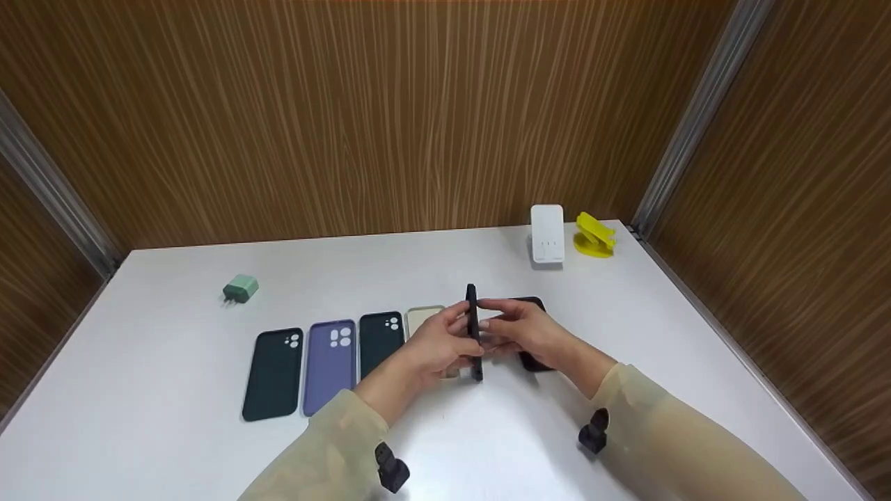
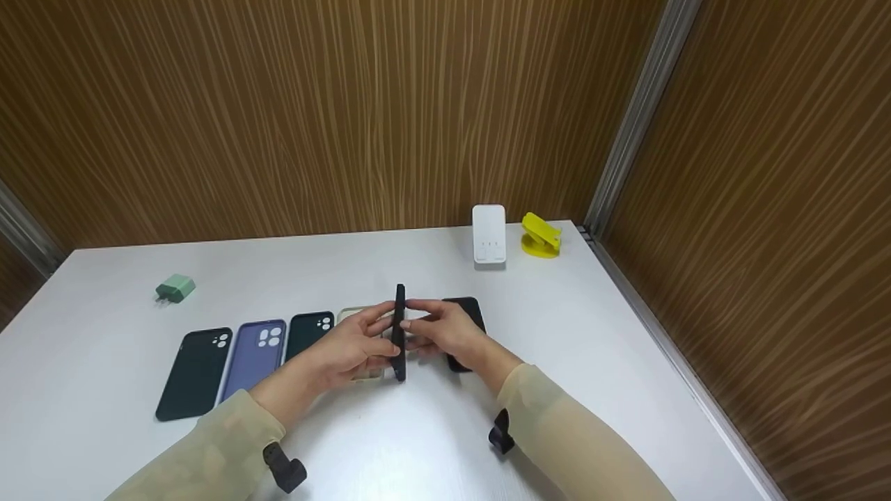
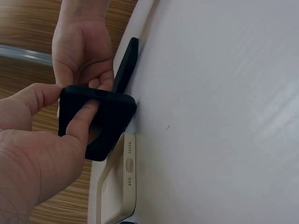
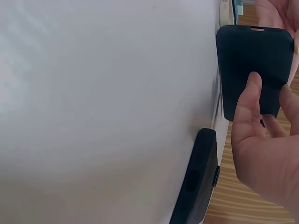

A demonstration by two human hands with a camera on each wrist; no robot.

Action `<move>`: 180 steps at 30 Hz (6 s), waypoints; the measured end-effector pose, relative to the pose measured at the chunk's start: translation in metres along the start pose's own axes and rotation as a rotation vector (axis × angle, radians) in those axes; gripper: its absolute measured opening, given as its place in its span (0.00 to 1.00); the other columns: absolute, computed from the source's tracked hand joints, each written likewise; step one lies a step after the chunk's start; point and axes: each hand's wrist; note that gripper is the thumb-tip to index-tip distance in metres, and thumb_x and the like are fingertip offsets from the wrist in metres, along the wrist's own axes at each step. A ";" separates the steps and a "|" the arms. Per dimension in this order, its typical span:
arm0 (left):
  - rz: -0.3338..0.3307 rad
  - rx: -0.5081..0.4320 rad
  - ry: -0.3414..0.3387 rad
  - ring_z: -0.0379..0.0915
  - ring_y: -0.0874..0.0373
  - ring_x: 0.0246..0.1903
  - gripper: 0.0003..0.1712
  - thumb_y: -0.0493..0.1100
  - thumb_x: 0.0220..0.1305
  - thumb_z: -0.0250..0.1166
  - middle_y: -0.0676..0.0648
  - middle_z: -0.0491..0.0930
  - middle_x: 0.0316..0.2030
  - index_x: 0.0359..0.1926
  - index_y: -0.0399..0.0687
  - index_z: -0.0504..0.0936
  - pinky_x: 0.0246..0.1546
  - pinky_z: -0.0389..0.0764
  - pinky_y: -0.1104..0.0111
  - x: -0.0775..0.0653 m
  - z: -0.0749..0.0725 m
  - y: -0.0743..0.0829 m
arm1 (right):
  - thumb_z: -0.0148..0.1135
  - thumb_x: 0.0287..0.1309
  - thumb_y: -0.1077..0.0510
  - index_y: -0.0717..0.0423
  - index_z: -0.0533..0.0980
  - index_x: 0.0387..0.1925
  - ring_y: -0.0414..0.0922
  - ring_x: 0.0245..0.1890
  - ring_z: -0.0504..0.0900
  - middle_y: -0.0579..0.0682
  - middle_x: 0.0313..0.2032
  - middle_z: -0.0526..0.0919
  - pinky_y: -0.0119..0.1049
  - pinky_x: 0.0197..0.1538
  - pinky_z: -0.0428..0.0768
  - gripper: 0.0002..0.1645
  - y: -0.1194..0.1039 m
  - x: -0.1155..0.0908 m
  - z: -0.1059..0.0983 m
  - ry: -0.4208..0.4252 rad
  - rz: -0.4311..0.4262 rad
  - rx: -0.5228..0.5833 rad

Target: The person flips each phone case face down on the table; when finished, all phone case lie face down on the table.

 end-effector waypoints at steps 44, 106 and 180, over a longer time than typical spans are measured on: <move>0.094 -0.098 -0.019 0.77 0.39 0.64 0.58 0.17 0.54 0.58 0.36 0.59 0.80 0.85 0.42 0.48 0.60 0.81 0.51 -0.008 -0.008 -0.003 | 0.76 0.63 0.59 0.54 0.64 0.80 0.50 0.50 0.83 0.62 0.60 0.82 0.43 0.51 0.84 0.48 0.002 0.000 -0.005 0.152 0.033 0.018; 0.229 0.543 0.366 0.78 0.48 0.52 0.35 0.31 0.58 0.76 0.44 0.83 0.55 0.68 0.40 0.79 0.55 0.79 0.58 0.024 -0.006 -0.027 | 0.75 0.61 0.66 0.65 0.76 0.69 0.50 0.48 0.85 0.57 0.49 0.88 0.44 0.57 0.81 0.35 0.012 0.005 -0.022 0.247 -0.122 -0.404; 0.205 0.952 0.200 0.69 0.39 0.70 0.39 0.44 0.59 0.81 0.35 0.76 0.68 0.69 0.37 0.78 0.71 0.69 0.49 -0.037 -0.088 -0.003 | 0.76 0.64 0.62 0.66 0.74 0.71 0.53 0.55 0.86 0.58 0.54 0.87 0.48 0.60 0.82 0.36 -0.004 0.011 0.042 0.052 -0.219 -0.485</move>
Point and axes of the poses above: each hand's wrist, its own x-axis towards the middle knuckle, its own z-axis out of the palm, y = z × x
